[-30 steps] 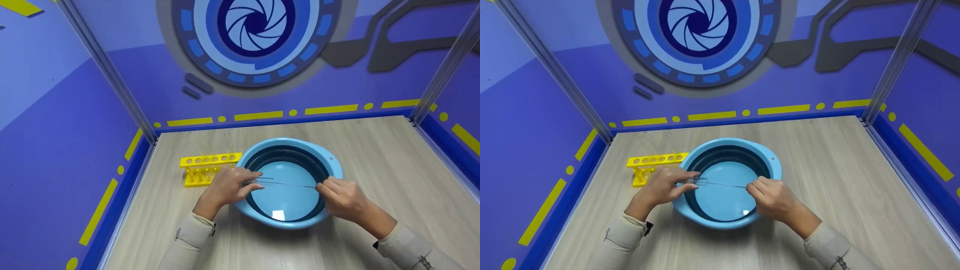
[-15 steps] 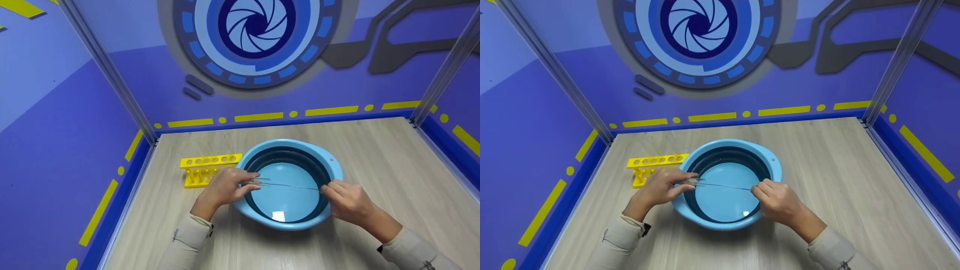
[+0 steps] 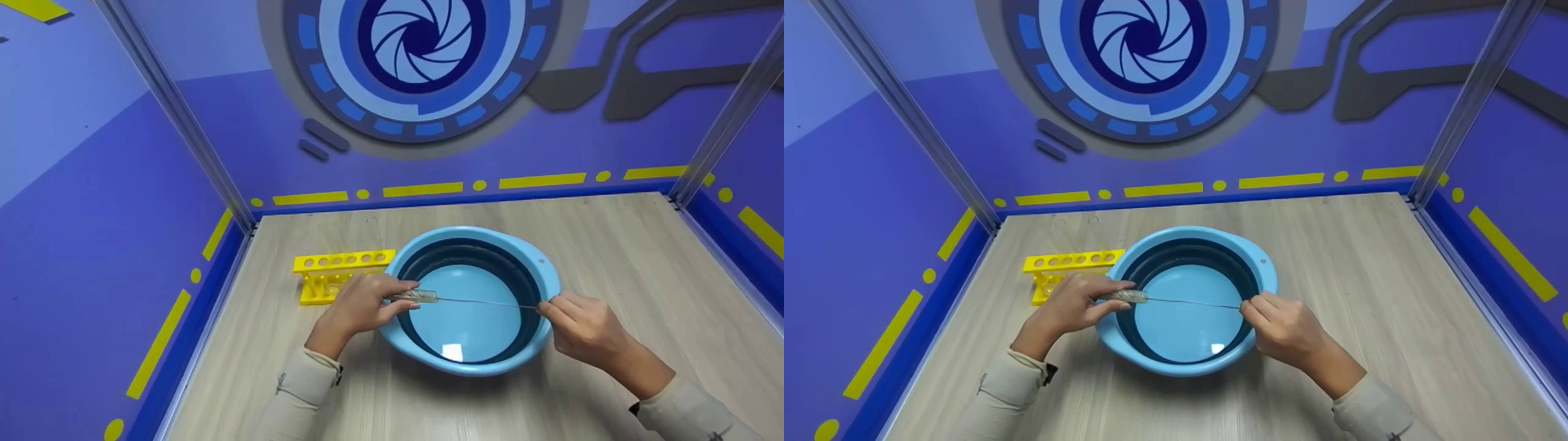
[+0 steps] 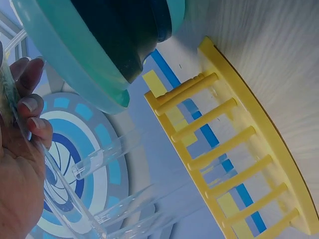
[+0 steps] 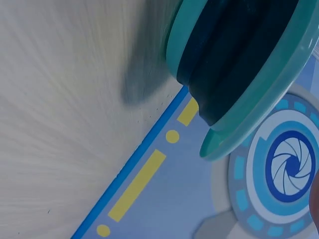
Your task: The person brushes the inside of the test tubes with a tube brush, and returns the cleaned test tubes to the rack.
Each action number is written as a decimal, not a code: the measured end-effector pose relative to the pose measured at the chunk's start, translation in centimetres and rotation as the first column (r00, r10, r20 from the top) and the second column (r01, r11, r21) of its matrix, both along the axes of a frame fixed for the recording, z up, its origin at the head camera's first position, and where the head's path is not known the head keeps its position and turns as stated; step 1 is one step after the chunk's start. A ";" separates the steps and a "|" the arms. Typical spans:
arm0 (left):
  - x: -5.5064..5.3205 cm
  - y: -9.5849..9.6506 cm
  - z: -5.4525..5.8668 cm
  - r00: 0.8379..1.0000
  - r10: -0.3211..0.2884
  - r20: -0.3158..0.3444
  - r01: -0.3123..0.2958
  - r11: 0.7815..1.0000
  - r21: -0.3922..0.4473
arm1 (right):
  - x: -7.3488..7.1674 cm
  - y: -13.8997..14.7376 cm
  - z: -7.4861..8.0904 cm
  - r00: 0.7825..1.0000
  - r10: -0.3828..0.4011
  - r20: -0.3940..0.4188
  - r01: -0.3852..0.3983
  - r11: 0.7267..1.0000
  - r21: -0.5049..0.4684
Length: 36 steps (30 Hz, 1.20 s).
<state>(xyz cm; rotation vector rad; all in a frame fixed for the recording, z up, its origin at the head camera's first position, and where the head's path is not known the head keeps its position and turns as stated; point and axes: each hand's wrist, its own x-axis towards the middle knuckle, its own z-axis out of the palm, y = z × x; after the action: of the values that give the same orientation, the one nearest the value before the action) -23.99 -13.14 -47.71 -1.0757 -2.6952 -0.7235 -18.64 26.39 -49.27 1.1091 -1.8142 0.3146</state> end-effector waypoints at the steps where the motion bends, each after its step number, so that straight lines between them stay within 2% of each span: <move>1: 0.0 -0.1 0.0 1.000 0.000 -0.002 0.000 1.000 0.002 | 0.0 0.1 0.1 1.000 0.000 -0.002 0.000 1.000 -0.003; 13: 0.0 -1.6 -0.4 0.999 0.031 -0.004 -0.031 0.999 0.026 | 0.4 1.3 -0.1 1.000 -0.026 0.005 0.026 1.000 -0.015; 21: 0.4 -2.6 -1.1 0.995 0.090 0.045 -0.091 0.996 0.020 | -0.2 1.9 -0.3 1.000 -0.010 -0.004 0.010 1.000 0.002; 29: 0.4 -3.1 -1.2 0.992 0.114 0.058 -0.116 0.993 0.034 | -0.6 2.9 -0.7 0.998 -0.047 0.033 0.046 0.999 0.027; 36: 0.4 -3.6 -1.5 0.992 0.115 0.041 -0.117 0.992 0.045 | -0.7 3.5 -0.8 0.997 -0.023 0.069 0.023 1.000 0.005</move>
<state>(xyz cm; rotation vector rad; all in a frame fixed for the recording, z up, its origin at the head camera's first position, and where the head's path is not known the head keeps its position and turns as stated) -23.61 -16.69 -49.21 -0.8946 -2.7309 -0.7912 -19.31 29.92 -50.12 1.0916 -1.8875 0.3390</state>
